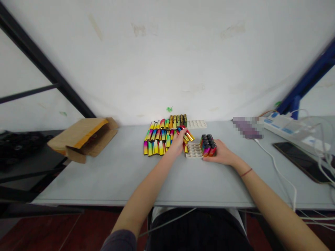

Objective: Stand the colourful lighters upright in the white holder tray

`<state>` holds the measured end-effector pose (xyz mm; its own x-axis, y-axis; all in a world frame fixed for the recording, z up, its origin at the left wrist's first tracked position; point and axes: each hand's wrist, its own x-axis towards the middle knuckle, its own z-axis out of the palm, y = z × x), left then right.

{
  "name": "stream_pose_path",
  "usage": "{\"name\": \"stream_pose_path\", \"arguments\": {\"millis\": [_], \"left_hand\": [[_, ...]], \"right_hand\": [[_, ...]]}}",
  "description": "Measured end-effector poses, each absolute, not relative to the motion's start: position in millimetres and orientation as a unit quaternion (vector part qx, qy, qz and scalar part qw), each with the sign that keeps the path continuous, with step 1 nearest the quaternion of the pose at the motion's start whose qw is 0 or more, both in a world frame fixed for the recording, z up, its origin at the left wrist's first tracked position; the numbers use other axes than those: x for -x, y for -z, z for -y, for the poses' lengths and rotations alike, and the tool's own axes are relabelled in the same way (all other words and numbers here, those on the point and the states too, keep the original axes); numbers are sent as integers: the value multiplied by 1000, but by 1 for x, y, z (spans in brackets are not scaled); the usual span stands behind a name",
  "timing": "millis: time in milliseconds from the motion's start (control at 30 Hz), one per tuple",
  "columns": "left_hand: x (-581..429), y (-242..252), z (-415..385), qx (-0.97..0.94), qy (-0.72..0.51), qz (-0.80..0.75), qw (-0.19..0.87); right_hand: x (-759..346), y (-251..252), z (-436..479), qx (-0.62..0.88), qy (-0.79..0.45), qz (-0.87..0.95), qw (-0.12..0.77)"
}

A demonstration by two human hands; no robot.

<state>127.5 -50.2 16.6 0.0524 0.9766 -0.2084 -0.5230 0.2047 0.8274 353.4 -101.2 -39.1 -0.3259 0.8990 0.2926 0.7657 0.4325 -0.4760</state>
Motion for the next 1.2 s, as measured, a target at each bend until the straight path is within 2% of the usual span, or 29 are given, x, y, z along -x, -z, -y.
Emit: {"name": "stream_pose_path", "arguments": {"millis": [100, 200, 467, 533, 667, 833, 1067, 1200], "left_hand": [[-119, -27, 50, -150, -570, -373, 717], [-110, -32, 49, -93, -598, -375, 702], [-51, -55, 6, -305, -499, -494, 644], [-26, -65, -13, -331, -468, -562, 596], [7, -74, -48, -420, -416, -685, 425], [6, -60, -74, -512, -336, -724, 317], [-2, -50, -90, -603, -158, -769, 141], [-5, -48, -86, -621, -113, -771, 87]], "right_hand": [[-354, 39, 101, 513, -133, 806, 264], [-355, 38, 101, 508, -137, 808, 266], [-354, 39, 104, 517, -123, 808, 256], [-354, 41, 104, 518, -121, 807, 255], [-355, 44, 104, 521, -118, 807, 253], [-356, 45, 104, 516, -120, 809, 256], [-355, 40, 105, 510, -128, 809, 262], [-353, 40, 105, 508, -126, 811, 263]]}}
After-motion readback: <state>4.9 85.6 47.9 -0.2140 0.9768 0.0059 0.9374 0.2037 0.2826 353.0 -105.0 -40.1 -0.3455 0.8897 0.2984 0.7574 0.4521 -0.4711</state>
